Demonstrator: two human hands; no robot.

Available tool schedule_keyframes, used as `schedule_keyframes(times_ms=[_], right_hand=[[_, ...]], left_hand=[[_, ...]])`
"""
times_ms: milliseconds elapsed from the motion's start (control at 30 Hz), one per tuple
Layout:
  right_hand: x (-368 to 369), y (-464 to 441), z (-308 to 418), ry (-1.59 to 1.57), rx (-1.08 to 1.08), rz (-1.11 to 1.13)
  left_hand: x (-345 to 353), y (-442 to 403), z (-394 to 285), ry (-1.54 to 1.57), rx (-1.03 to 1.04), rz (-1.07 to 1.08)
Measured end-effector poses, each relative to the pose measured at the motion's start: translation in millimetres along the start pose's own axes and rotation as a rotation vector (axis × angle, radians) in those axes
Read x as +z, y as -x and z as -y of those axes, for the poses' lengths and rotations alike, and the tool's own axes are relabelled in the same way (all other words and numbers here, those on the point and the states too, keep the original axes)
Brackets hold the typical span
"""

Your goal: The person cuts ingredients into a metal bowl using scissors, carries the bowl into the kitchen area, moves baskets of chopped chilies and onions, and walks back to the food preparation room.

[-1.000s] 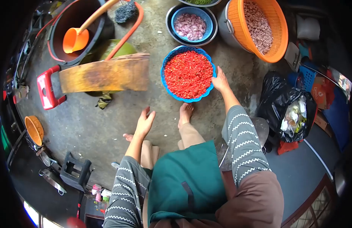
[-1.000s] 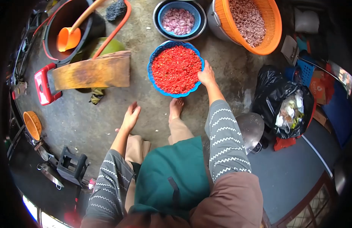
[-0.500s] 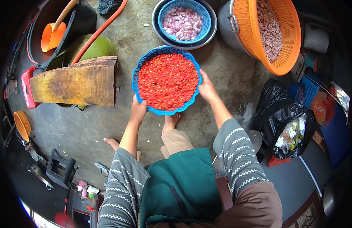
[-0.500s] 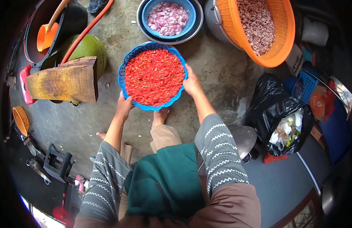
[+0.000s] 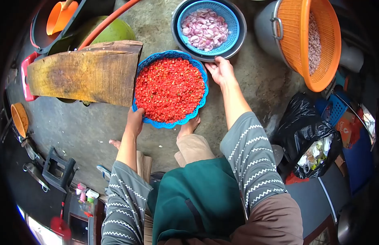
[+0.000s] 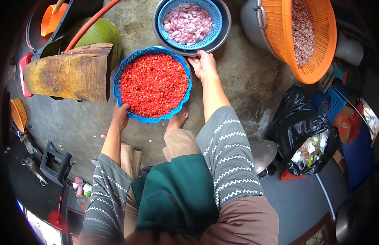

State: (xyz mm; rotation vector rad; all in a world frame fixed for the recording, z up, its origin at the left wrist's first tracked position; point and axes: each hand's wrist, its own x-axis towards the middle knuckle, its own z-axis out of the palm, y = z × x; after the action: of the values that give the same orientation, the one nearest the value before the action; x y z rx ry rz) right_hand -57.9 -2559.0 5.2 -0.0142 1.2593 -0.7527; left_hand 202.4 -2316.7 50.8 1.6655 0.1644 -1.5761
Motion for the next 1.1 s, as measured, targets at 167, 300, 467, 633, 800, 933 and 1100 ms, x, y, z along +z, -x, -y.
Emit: schedule_keyframes(times_ms=[167, 300, 467, 633, 800, 933, 1100], right_hand=[[9, -12, 0, 0.044, -0.024, -0.131], [-7, 2, 7, 0.057, -0.079, -0.179], [-49, 34, -11, 0.059, -0.105, -0.185], [-80, 103, -31, 0.251, -0.057, -0.186], [-94, 161, -56, 0.453, 0.117, -0.196], [-102, 195, -77, 0.806, 0.235, -0.149], [-61, 217, -128, 0.982, 0.334, -0.064]], left_hand=[[-12, -17, 5, 0.066, -0.129, 0.068], [-2, -4, 7, 0.029, -0.037, 0.056], [-25, 17, 26, 0.140, -0.083, -0.004], [-71, 54, 46, 0.366, -0.081, -0.119], [-127, 101, 58, 0.515, -0.082, -0.200], [-191, 112, 127, 0.546, 0.046, -0.360], [-243, 141, 148, 0.773, -0.060, -0.423]])
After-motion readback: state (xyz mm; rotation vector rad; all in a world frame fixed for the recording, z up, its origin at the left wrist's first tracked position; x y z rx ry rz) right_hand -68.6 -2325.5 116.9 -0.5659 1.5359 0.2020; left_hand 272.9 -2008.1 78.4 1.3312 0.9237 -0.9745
